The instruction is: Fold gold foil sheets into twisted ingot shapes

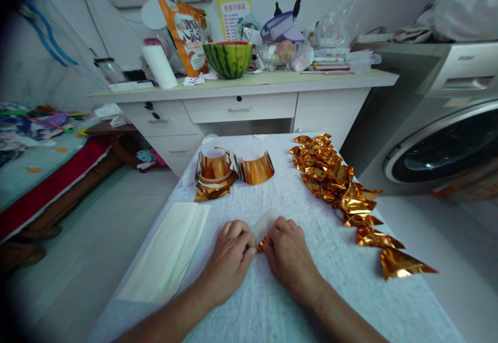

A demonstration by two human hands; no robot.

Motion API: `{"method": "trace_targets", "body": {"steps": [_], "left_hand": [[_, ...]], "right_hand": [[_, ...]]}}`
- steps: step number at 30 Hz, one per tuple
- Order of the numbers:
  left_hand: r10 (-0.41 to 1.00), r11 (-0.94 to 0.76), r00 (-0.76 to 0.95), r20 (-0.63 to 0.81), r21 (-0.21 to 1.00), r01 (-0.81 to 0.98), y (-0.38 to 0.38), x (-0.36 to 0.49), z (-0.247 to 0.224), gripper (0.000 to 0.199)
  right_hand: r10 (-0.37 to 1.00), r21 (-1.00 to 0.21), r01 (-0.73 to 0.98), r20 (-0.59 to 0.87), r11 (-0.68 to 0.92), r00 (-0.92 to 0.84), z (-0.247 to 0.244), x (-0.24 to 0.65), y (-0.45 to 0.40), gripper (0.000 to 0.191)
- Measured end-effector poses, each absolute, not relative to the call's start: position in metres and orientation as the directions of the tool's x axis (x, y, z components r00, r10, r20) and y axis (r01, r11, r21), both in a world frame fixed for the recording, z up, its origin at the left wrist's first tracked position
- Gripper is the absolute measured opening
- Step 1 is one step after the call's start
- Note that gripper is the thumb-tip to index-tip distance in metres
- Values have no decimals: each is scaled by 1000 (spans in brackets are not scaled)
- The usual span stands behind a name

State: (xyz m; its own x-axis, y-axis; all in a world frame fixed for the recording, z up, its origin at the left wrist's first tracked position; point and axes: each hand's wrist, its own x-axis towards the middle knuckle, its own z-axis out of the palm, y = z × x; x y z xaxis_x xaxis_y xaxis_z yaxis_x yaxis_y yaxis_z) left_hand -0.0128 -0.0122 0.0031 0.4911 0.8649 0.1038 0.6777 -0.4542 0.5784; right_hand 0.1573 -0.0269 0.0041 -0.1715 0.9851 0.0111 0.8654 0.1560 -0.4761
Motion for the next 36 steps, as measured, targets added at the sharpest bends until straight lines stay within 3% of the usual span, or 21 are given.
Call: {"method": "trace_targets", "body": {"steps": [17,31,36], "left_hand": [[865,-443,496,81,587,678,-13,-16,6,11],[887,-418,461,35,490,765,-14,-8,8,6],[903,-385,428,36,510,770,-15,-6,5,9]], "right_hand": [[987,-430,892,-19,138,-162,3,156,-26,17],[987,-412,903,-48,120,-153,5,154,-24,17],[990,-434,892,-5,123,-138,1,155,-25,8]]}}
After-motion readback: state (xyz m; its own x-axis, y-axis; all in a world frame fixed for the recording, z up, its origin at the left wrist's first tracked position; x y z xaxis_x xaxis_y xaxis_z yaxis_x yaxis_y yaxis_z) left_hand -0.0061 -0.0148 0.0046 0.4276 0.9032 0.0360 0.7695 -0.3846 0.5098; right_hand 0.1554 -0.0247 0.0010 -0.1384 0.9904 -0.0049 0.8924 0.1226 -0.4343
